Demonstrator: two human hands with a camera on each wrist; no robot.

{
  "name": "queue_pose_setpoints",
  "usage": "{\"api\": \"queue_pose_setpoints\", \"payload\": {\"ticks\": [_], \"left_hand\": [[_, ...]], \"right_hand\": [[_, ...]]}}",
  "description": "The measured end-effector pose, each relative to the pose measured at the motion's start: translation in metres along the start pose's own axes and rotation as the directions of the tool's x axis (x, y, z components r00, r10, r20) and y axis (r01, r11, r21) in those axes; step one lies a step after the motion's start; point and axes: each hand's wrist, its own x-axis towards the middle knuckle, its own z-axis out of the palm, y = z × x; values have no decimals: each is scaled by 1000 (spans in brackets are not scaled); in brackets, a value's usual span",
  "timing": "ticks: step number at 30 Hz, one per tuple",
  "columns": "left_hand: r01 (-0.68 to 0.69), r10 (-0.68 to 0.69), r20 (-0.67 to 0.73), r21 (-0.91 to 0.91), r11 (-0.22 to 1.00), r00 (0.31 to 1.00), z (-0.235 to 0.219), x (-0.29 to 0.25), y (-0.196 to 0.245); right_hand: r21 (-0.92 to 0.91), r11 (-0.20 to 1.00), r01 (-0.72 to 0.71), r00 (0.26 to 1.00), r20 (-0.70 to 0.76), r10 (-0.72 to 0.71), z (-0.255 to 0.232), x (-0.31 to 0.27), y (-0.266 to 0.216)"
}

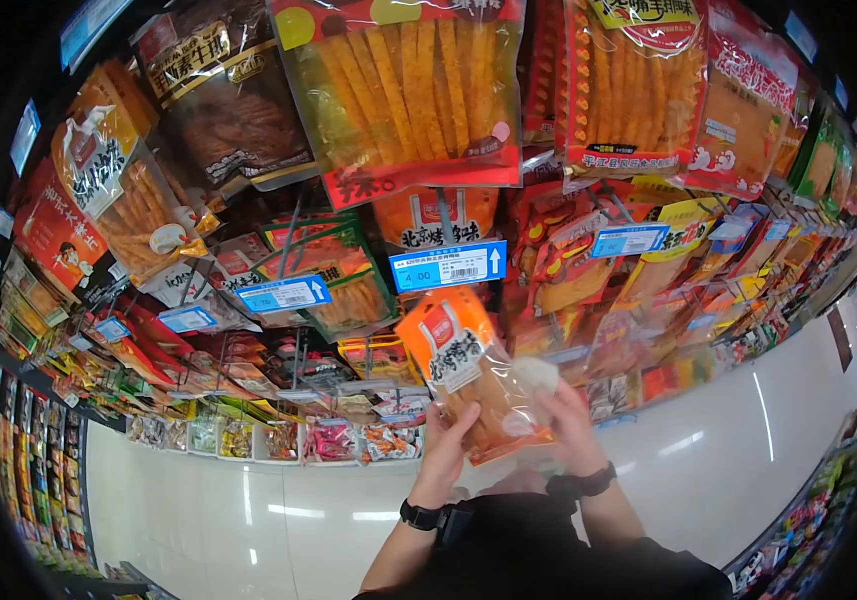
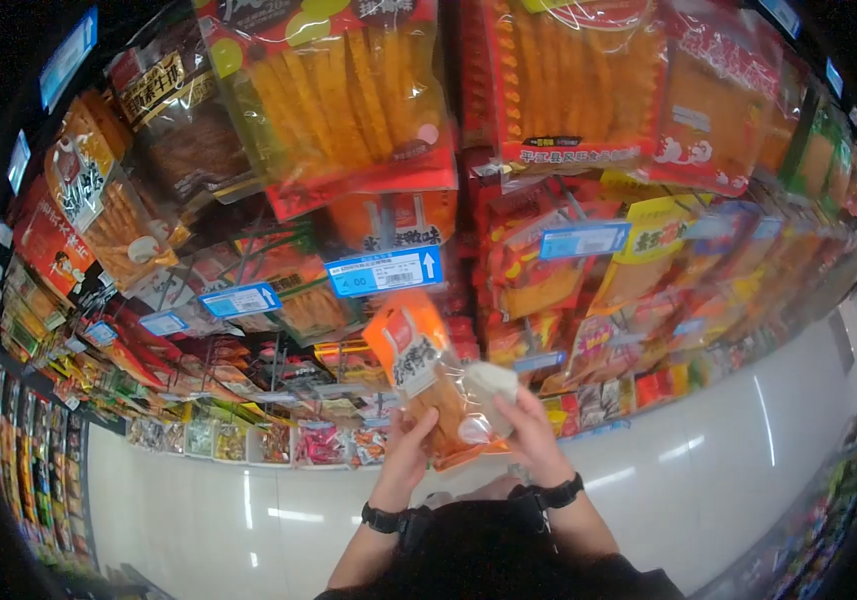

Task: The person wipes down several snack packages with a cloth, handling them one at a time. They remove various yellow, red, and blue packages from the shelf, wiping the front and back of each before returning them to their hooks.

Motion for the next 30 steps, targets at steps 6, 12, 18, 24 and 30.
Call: {"api": "queue_pose_setpoints", "payload": {"ticks": [6, 12, 18, 24, 30], "left_hand": [[-125, 123, 23, 216, 968, 992, -9, 2, 9], [-310, 320, 30, 349, 885, 947, -12, 5, 20], [-446, 455, 107, 486, 751, 884, -6, 6, 38], [-575, 614, 199, 642, 507, 764, 6, 3, 58], [-570, 592, 155, 541, 619, 791, 5, 0, 66]], "right_hand": [[266, 953, 141, 990, -63, -129, -18, 6, -28], [176, 919, 352, 935, -106, -338, -4, 14, -57], [-163, 912, 377, 870, 401, -288, 41, 31, -60], [61, 956, 287, 877, 385, -288, 85, 56, -57], [-58, 934, 354, 816, 507, -278, 89, 48, -70]]}}
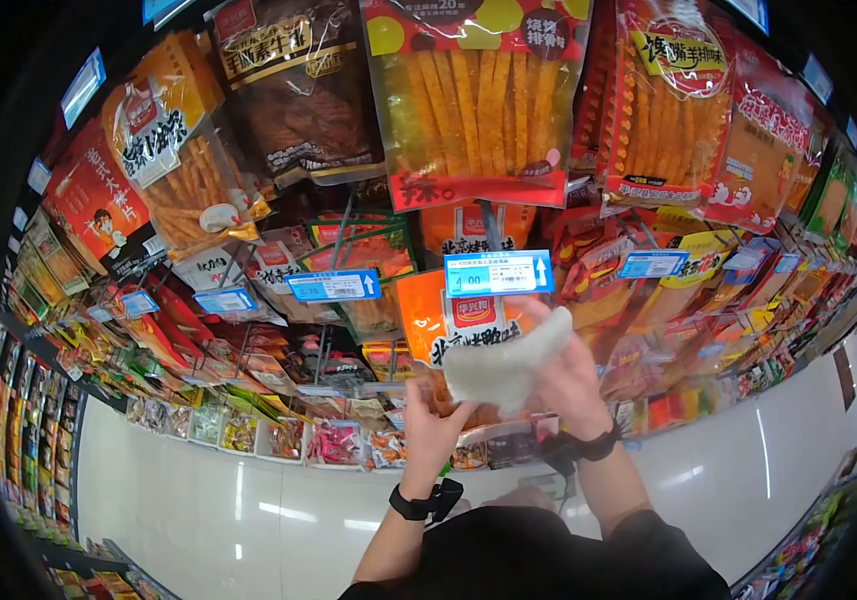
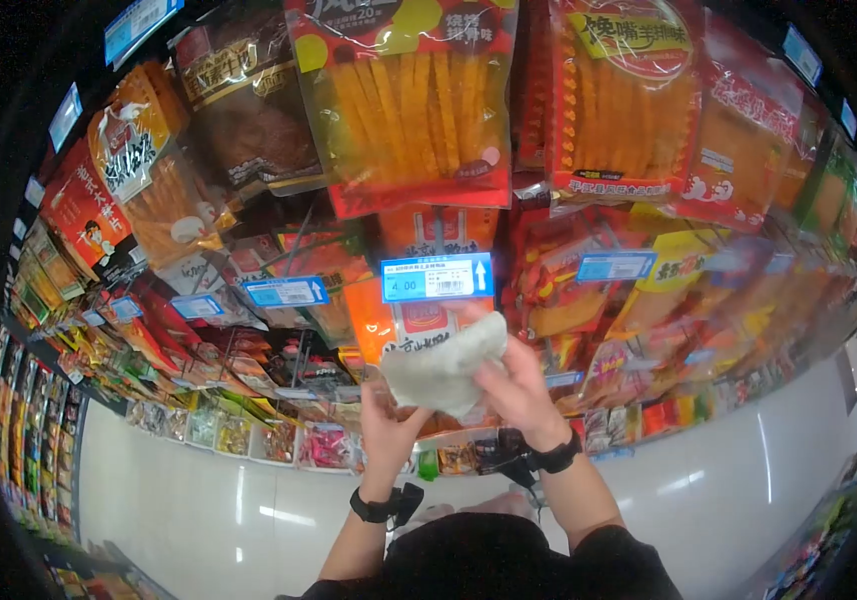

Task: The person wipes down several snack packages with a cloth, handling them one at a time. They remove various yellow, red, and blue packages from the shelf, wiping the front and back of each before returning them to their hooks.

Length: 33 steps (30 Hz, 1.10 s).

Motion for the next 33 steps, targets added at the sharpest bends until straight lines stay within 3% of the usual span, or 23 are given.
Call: {"api": "queue_pose_setpoints", "payload": {"ticks": [2, 4, 7, 13, 20, 27, 29, 31, 33], "left_hand": [[-101, 99, 21, 155, 983, 995, -2, 2, 0], [-133, 129, 33, 174, 976, 991, -2, 2, -1], [-152, 146, 51, 166, 974, 988, 3, 3, 10], [-163, 158, 42, 194, 967, 987, 7, 8, 5], [-236, 231, 47, 157, 959, 972, 19, 18, 22], [-197, 190, 68, 110, 974, 979, 20, 23, 16], [-197, 186, 74, 180, 964, 980, 19, 24, 18], [-196, 185, 73, 185, 963, 980, 20, 26, 20], [-192, 182, 71, 190, 963, 981, 22, 27, 23]], "right_hand": [[-89, 995, 45, 999, -11, -46, 1, 5, -7], [-177, 980, 86, 995, -25, -92, -1, 11, -14], [-310, 943, 125, 992, 64, -111, -1, 23, -29], [-110, 994, 18, 999, 45, -13, -5, 20, -19], [-119, 992, 44, 992, 120, -29, -10, 20, -17], [-227, 968, 111, 988, 128, -84, -16, 20, -15], [-225, 967, 122, 987, 128, -95, -14, 19, -16], [-99, 995, 16, 993, 114, -5, -8, 19, -22], [-88, 996, 18, 993, 119, -8, -9, 19, -22]]}}
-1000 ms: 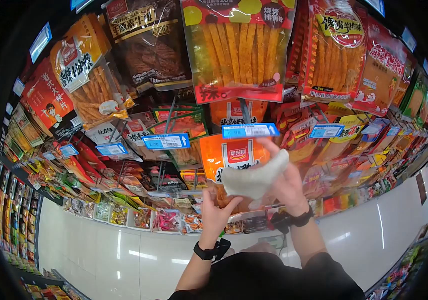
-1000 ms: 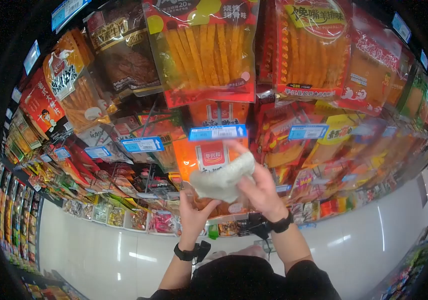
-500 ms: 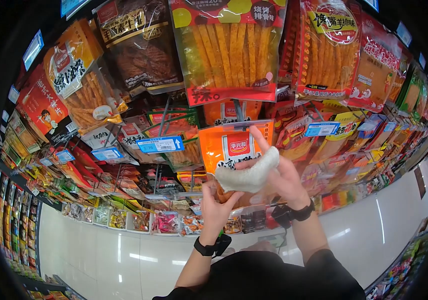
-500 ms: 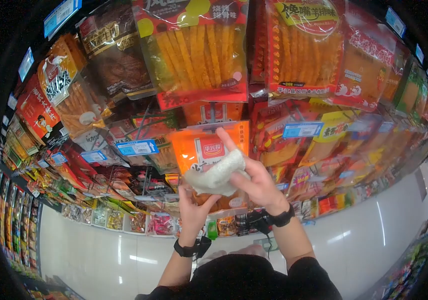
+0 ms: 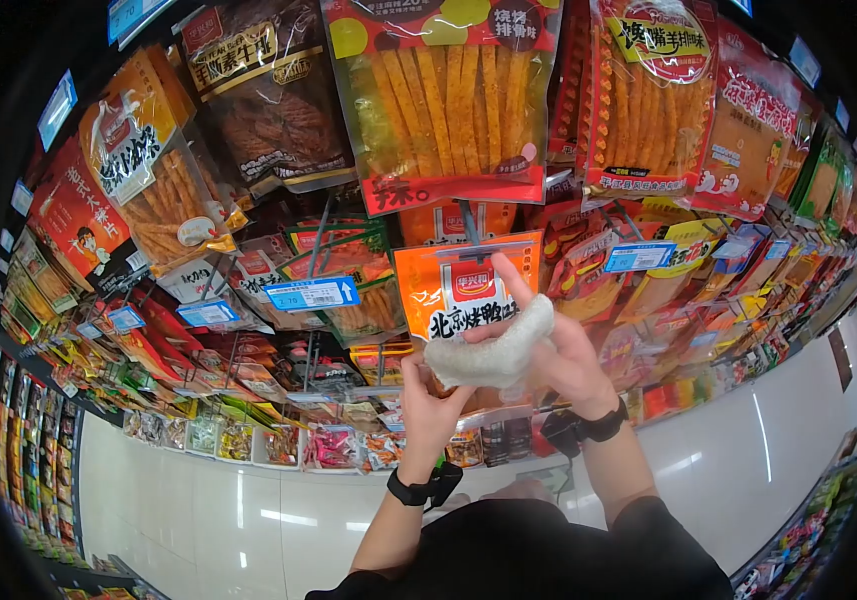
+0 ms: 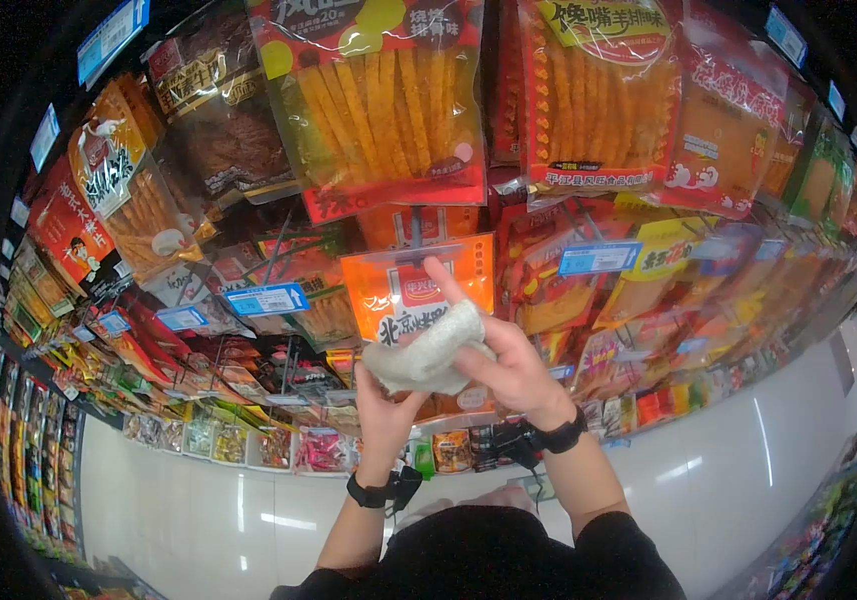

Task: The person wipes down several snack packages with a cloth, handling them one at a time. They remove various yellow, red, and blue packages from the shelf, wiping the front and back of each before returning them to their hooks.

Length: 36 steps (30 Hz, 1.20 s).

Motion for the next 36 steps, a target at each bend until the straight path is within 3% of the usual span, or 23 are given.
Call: {"api": "queue_pose_setpoints", "payload": {"ticks": [5, 8, 12, 15, 18, 19, 22, 24, 27, 29, 31, 33, 36], "left_hand": [[13, -12, 19, -63, 998, 1000, 1, 3, 4], [3, -1, 21, -102, 995, 1000, 2, 4, 4], [28, -25, 31, -97, 995, 999, 2, 5, 1], [70, -70, 33, 15, 997, 997, 1, 7, -12], [14, -17, 56, 44, 999, 998, -1, 8, -22], [40, -39, 65, -7, 999, 997, -2, 9, -18], [73, -67, 72, -89, 993, 995, -8, 11, -20], [94, -87, 71, -116, 989, 994, -20, 12, -29], [108, -107, 11, -37, 994, 994, -43, 18, -50], [120, -130, -148, -77, 990, 980, -56, 24, -51], [128, -140, -188, -74, 989, 972, -67, 25, -53], [92, -106, -279, -60, 994, 954, -79, 29, -65], [128, -128, -255, -16, 992, 958, -95, 33, -67]], "right_hand": [[4, 1000, 23, 999, 27, -23, -2, 0, 1], [-115, 990, 76, 997, -6, -77, -6, -1, 8], [-138, 989, 45, 999, 15, -44, -11, -4, 11], [-151, 988, 31, 1000, 0, -32, -11, -7, 13], [-120, 992, -50, 996, -79, 41, -8, -16, 16], [-63, 992, -113, 984, -143, 103, -7, -18, 17], [-122, 992, -41, 991, -128, 26, -4, -11, 30], [-66, 994, -87, 989, -128, 79, 2, -7, 39], [8, 979, -202, 970, -138, 201, 14, -1, 55], [27, 962, -271, 950, -155, 272, 20, 2, 71], [-214, 942, -259, 960, -165, 227, 20, 6, 97], [-261, 928, -267, 958, -173, 227, 21, 7, 120], [-395, 893, -215, 972, -172, 159, 33, 16, 133]]}}
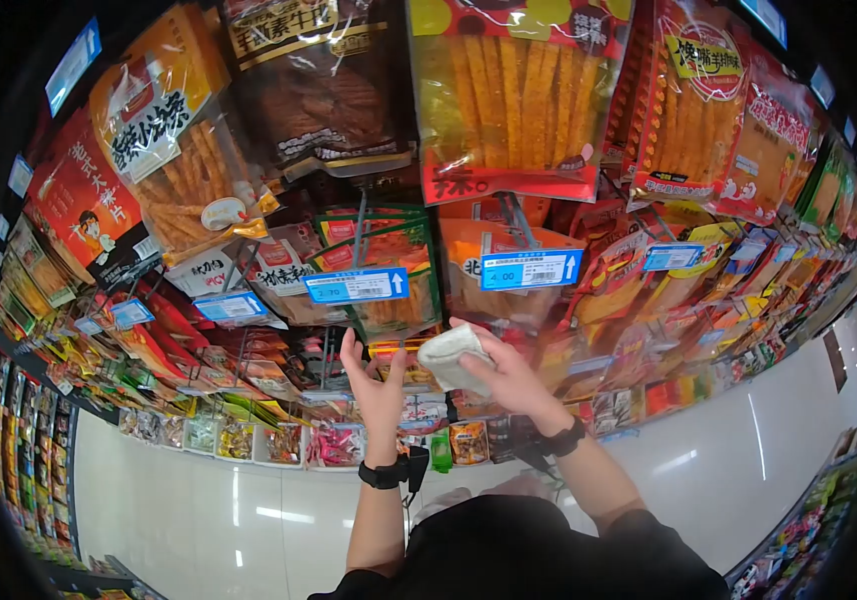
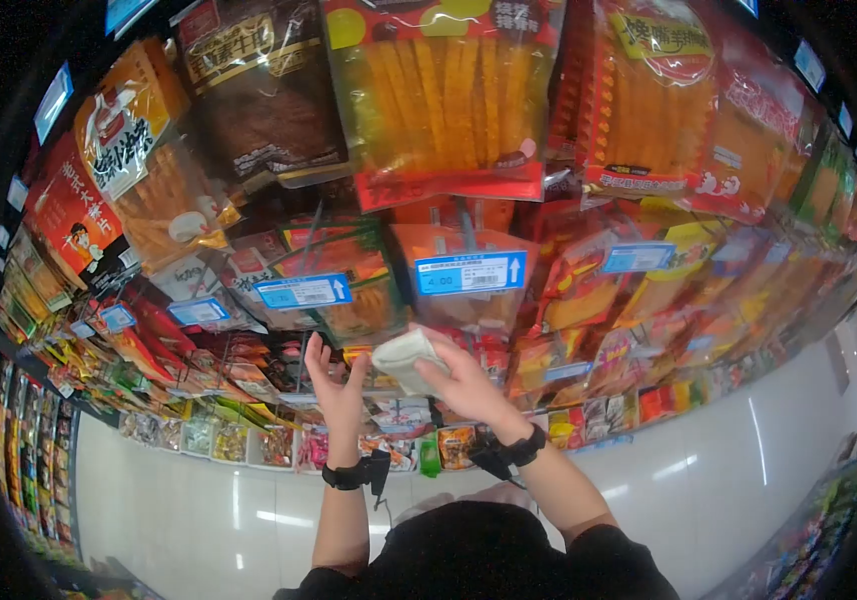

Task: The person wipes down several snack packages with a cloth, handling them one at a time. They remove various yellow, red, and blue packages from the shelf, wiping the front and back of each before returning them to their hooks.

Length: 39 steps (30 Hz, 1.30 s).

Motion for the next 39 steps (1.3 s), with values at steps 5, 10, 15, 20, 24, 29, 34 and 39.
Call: {"api": "queue_pose_setpoints", "payload": {"ticks": [5, 10, 15, 20, 24, 29, 34, 39], "left_hand": [[-130, 126, 103, 29, 991, 987, -21, 26, -19], [-198, 177, 158, 129, 972, 972, -35, 34, -30], [-178, 158, 155, 124, 976, 975, -47, 38, -38], [-187, 163, 199, 111, 976, 966, -58, 61, -48], [-183, 152, 353, 57, 981, 923, -58, 68, -52], [-120, 104, 305, 32, 992, 947, -63, 61, -43], [295, -121, 463, -324, 899, 878, -78, 52, -22], [433, -127, 667, -315, 844, 734, -101, 32, 15]], "right_hand": [[-296, 947, 124, 985, -82, -154, 19, 23, 5], [-220, 968, 120, 986, -83, -142, 35, 33, 37], [-165, 985, 50, 989, -127, -71, 51, 23, 27], [-291, 947, 132, 967, -173, -188, 71, 24, 24], [-249, 966, 63, 964, -236, -124, 79, 29, 29], [-23, 999, -42, 967, -254, 34, 86, 21, 8], [319, 946, -57, 968, -212, 130, 86, -10, -15], [435, 899, -49, 983, -136, 120, 85, -33, -17]]}}
